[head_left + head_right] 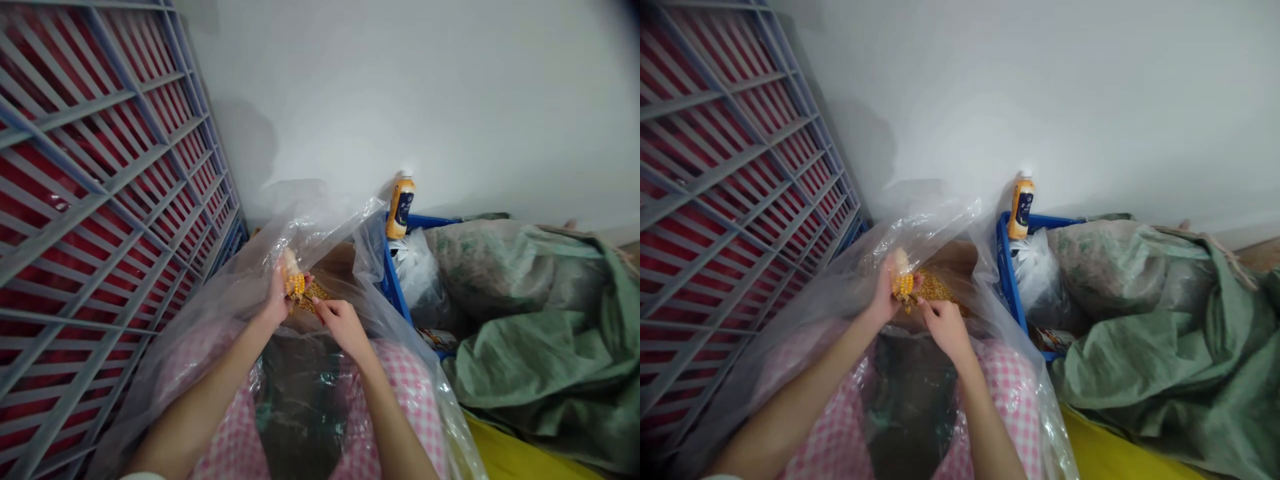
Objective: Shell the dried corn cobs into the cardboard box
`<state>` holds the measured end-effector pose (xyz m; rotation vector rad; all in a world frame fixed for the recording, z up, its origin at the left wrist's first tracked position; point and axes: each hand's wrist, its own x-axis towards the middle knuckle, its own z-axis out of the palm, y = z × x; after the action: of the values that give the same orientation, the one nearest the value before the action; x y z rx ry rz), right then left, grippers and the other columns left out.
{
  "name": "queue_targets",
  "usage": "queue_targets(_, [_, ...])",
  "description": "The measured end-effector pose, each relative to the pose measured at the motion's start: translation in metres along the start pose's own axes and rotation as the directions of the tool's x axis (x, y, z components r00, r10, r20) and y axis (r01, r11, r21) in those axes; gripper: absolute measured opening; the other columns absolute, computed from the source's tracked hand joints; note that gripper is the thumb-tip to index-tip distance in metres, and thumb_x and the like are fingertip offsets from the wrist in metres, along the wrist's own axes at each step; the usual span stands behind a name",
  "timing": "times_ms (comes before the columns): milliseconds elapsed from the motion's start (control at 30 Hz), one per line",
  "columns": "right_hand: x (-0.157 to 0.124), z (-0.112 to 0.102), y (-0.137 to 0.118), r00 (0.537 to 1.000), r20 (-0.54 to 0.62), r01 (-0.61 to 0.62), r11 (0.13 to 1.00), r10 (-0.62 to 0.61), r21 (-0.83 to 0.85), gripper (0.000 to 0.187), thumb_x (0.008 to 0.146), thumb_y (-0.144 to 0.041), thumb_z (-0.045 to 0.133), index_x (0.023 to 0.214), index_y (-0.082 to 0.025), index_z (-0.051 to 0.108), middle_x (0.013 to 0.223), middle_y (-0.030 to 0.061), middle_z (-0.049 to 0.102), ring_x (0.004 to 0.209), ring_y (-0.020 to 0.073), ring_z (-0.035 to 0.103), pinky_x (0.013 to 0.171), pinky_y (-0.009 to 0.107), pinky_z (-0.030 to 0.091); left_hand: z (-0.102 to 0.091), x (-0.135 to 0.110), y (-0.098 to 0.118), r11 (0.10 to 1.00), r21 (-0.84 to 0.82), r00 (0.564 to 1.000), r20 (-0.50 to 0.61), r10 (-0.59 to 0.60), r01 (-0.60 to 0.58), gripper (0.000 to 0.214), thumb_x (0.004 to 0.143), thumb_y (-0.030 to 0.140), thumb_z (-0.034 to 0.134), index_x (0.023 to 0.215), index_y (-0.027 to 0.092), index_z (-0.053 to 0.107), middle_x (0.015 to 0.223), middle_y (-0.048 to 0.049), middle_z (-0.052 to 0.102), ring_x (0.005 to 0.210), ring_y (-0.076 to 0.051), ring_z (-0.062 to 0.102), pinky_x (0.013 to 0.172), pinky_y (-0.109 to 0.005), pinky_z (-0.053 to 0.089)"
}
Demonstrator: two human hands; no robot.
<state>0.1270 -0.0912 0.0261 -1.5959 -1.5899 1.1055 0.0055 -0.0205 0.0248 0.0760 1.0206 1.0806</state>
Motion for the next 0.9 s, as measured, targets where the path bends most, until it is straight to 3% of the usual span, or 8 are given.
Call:
queue_targets(167, [0.000,0.000,0.001,0.999,0.029,-0.022,0.998,0.020,0.062,0.048,0.083,-0.045,0.039,0.045,-0.016,0.042,0.042,-0.0045,0.032,0.044,0.0068,0.031,0.047,0.022,0.022,0.000,0.001,-0.002,0.995,0.036,0.996,-0.029,0.089,-0.088,0.039,0.084,0.049,0.041,0.083,0.013,0.059,0.053,-0.0015,0.061,0.054,-0.016,0.065,0.055,-0.024,0.054])
queue_targets(267, [0.001,0.005,0.003,0.994,0.067,-0.099,0.967,0.086,0.234,0.048,0.081,-0.049,0.042,0.046,-0.016,0.041,0.040,-0.0057,0.031,0.040,0.0055,0.027,0.043,0.022,0.018,0.002,-0.001,-0.006,0.990,0.053,0.991,-0.025,0.134,-0.133,0.038,0.086,0.047,0.038,0.092,0.016,0.058,0.054,0.0009,0.061,0.056,-0.015,0.065,0.058,-0.024,0.054])
queue_targets(333, [0.001,0.008,0.005,0.971,0.158,-0.230,0.873,0.178,0.430,0.047,0.077,-0.053,0.046,0.047,-0.017,0.039,0.037,-0.0076,0.026,0.036,0.0044,0.020,0.039,0.022,0.013,0.003,-0.004,-0.008,0.982,0.073,0.984,-0.018,0.178,-0.177,0.038,0.088,0.046,0.035,0.097,0.017,0.057,0.055,0.0015,0.062,0.059,-0.015,0.066,0.062,-0.024,0.053])
queue_targets(433, [0.002,0.010,0.006,0.904,0.353,-0.420,0.650,0.241,0.633,0.045,0.073,-0.052,0.053,0.048,-0.018,0.037,0.034,-0.0104,0.020,0.032,0.0030,0.013,0.036,0.021,0.006,0.004,-0.007,-0.011,0.967,0.131,0.975,-0.009,0.220,-0.217,0.045,0.088,0.049,0.031,0.098,0.014,0.058,0.059,-0.0019,0.064,0.068,-0.018,0.068,0.068,-0.027,0.053])
queue_targets(600, [0.002,0.011,0.005,0.834,0.481,-0.551,0.458,0.272,0.697,0.041,0.073,-0.046,0.056,0.050,-0.018,0.036,0.031,-0.0116,0.021,0.031,0.0017,0.010,0.033,0.017,0.004,-0.001,-0.002,-0.013,0.957,0.186,0.974,-0.008,0.226,-0.221,0.052,0.082,0.056,0.039,0.089,0.011,0.064,0.065,-0.0098,0.067,0.079,-0.024,0.067,0.073,-0.032,0.052])
queue_targets(733, [0.002,0.012,0.006,0.785,0.571,-0.618,0.352,0.238,0.703,0.041,0.078,-0.043,0.053,0.051,-0.018,0.035,0.030,-0.0116,0.021,0.030,0.0016,0.008,0.031,0.016,0.005,-0.004,0.005,-0.013,0.963,0.169,0.976,-0.021,0.215,-0.208,0.044,0.083,0.051,0.042,0.083,0.014,0.065,0.063,-0.0089,0.067,0.081,-0.024,0.067,0.071,-0.030,0.053])
queue_targets(800, [0.001,0.014,0.007,0.795,0.566,-0.605,0.341,0.218,0.719,0.041,0.077,-0.043,0.054,0.050,-0.018,0.035,0.030,-0.0116,0.021,0.030,0.0014,0.008,0.031,0.016,0.006,-0.004,0.003,-0.013,0.964,0.176,0.977,-0.035,0.211,-0.202,0.044,0.083,0.051,0.041,0.078,0.014,0.064,0.060,-0.0082,0.066,0.079,-0.024,0.067,0.069,-0.029,0.053])
queue_targets(900, [0.001,0.024,0.008,0.859,0.476,-0.511,0.381,0.189,0.771,0.044,0.073,-0.047,0.058,0.049,-0.018,0.036,0.031,-0.0116,0.021,0.030,0.0010,0.010,0.032,0.017,0.005,-0.002,-0.004,-0.013,0.978,0.125,0.982,-0.071,0.176,-0.167,0.051,0.085,0.053,0.033,0.071,0.013,0.060,0.058,-0.0087,0.064,0.080,-0.023,0.067,0.068,-0.028,0.053])
